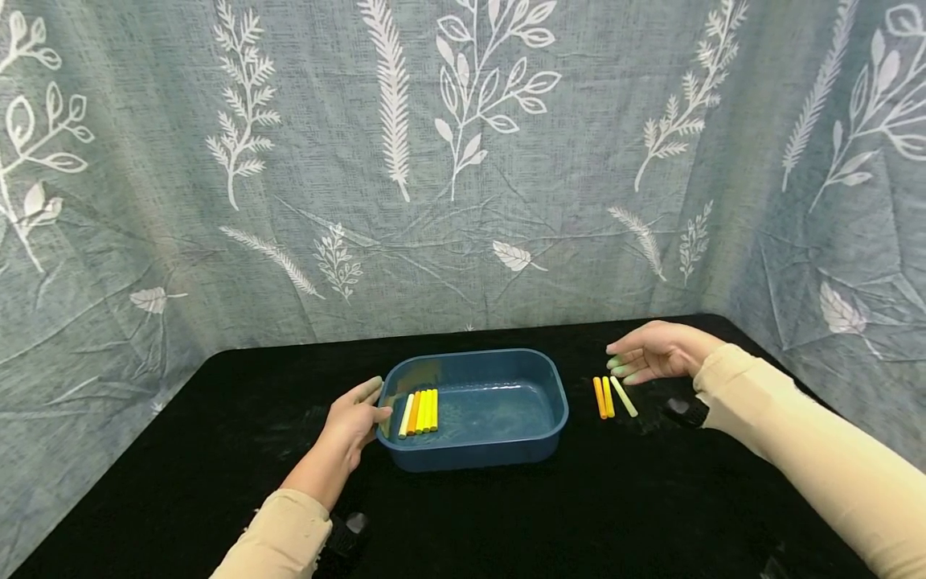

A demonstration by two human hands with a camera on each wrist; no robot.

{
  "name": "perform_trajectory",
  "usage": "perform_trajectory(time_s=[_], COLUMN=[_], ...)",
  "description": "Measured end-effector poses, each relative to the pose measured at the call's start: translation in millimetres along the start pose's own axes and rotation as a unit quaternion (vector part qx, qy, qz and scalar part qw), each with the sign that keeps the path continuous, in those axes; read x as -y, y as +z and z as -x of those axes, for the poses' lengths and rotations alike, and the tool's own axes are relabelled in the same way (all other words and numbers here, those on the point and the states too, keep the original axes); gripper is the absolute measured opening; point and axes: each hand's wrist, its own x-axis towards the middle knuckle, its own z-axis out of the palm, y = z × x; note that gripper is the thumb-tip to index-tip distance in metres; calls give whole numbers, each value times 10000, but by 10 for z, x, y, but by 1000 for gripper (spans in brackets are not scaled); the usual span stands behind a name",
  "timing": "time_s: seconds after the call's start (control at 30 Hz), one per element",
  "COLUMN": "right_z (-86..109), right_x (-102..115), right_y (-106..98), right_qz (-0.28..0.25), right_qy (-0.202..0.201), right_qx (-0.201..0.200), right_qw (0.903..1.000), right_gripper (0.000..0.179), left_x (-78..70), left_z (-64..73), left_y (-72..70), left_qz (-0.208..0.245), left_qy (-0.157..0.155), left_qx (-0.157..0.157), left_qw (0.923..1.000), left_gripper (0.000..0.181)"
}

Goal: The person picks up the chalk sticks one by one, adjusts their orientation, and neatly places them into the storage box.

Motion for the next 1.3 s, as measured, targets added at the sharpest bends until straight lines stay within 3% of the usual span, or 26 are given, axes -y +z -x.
perform_trajectory(time_s=[0.13, 0.3, 0.53, 0.7, 0.87, 1.13, 1.3], right_z=[7, -23, -126, -208, -264, -341, -384], right_x=[-114, -263, -433, -505, -545, -563, -532], right_y=[-83, -161, -178, -173, -208, -231, -202], right_qz=[-8, -99, -280, -59, 118, 634, 912], right_qy=[0, 104, 362, 674, 927, 986, 962], right_qx=[-103, -164, -527, -819, -832, -792, -854], right_qw=[9999, 9998, 9976, 9943, 9921, 9899, 9875], right_gripper=[45, 52, 39, 42, 39, 52, 39], left_x=[2, 5, -1, 1, 2, 16, 5], left_z=[-2, 1, -2, 0, 3, -8, -8], left_y=[4, 7, 2, 8, 23, 26, 20], left_qz=[18, 23, 66, 41, -15, -19, -78], left_qy=[21, 19, -10, 20, 22, 54, 106], left_qx=[21, 31, -24, -37, -39, 12, 27], left_qw=[10000, 10000, 10000, 10000, 10000, 10000, 9999], left_gripper=[62, 62, 60, 60, 61, 61, 62])
